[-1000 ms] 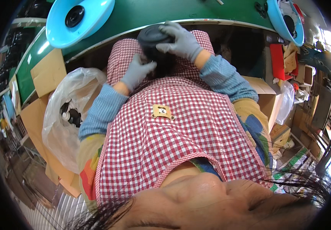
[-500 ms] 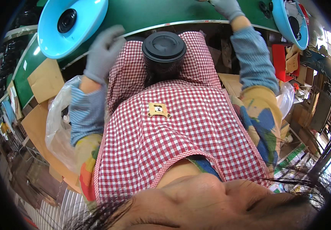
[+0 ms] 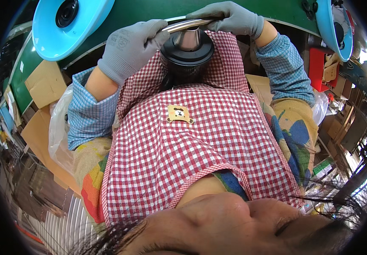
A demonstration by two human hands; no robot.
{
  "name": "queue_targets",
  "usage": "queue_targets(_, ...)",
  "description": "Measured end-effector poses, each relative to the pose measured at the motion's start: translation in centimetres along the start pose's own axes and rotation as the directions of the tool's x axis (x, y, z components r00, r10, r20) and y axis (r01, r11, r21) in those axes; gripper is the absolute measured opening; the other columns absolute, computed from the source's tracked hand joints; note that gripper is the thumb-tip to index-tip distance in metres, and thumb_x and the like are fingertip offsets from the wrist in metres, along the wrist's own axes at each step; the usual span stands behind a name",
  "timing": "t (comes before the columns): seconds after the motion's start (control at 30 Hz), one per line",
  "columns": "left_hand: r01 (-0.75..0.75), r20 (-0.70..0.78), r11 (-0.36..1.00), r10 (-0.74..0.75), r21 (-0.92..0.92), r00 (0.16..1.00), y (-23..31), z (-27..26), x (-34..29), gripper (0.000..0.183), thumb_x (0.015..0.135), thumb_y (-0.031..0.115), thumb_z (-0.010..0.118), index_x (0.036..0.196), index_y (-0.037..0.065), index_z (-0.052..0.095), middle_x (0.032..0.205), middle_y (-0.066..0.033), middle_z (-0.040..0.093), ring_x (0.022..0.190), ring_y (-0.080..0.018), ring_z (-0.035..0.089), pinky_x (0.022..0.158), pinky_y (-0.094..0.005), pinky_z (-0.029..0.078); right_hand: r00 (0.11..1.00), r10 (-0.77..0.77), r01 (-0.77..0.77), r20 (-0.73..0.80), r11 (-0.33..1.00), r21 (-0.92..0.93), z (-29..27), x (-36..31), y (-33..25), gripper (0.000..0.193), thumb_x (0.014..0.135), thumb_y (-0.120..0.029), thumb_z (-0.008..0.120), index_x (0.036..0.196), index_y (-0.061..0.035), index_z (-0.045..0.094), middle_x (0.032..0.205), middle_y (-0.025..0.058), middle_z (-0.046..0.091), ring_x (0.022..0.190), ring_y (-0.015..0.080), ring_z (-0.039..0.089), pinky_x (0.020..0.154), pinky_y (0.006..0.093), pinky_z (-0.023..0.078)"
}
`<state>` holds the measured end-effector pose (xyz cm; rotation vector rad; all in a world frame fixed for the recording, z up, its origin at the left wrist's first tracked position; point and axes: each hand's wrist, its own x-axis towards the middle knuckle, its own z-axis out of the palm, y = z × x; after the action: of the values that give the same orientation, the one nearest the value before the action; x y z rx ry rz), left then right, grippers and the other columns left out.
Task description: The person assembles black plastic kitchenware by inserting a metal rod into the base and attaching a lid. The person repeats this process for multiple units, placing the finished items on the table.
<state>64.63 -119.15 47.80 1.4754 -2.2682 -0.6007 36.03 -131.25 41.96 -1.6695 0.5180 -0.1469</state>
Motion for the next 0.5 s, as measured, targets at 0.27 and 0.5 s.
queue_targets(0.27, -0.050, 0.093, 0.991, 0.039, 0.120, 0.995, -1.2, 0.5, -0.7, 0.029, 0.100, 0.029, 0.064, 0.120, 0.009, 0.070, 0.090, -0.0138, 0.070, 0.076, -0.0286, 0.067, 0.068, -0.0353, 0.053, 0.994, -0.041, 0.101, 0.105, 0.742, -0.663, 1.1, -1.0, -4.0, 0.050, 0.086, -0.036, 0.072, 0.130, -0.0126, 0.069, 0.089, 0.0172, 0.072, 0.076, 0.0375, 0.067, 0.070, 0.0447, 0.054)
queue_targets(0.5, -0.013, 0.209, 0.995, 0.034, -0.099, 0.977, -2.8, 3.5, -0.3, 0.030, 0.103, 0.033, 0.053, 0.111, 0.009, 0.070, 0.090, -0.0145, 0.070, 0.084, -0.0327, 0.069, 0.074, -0.0434, 0.052, 0.819, -0.556, 0.460, -0.140, 0.783, -0.420, 5.3, -1.7, 0.0, 0.070, 0.093, -0.032, 0.064, 0.155, -0.0092, 0.043, 0.150, 0.0194, 0.051, 0.139, 0.0378, 0.048, 0.119, 0.0437, 0.038)
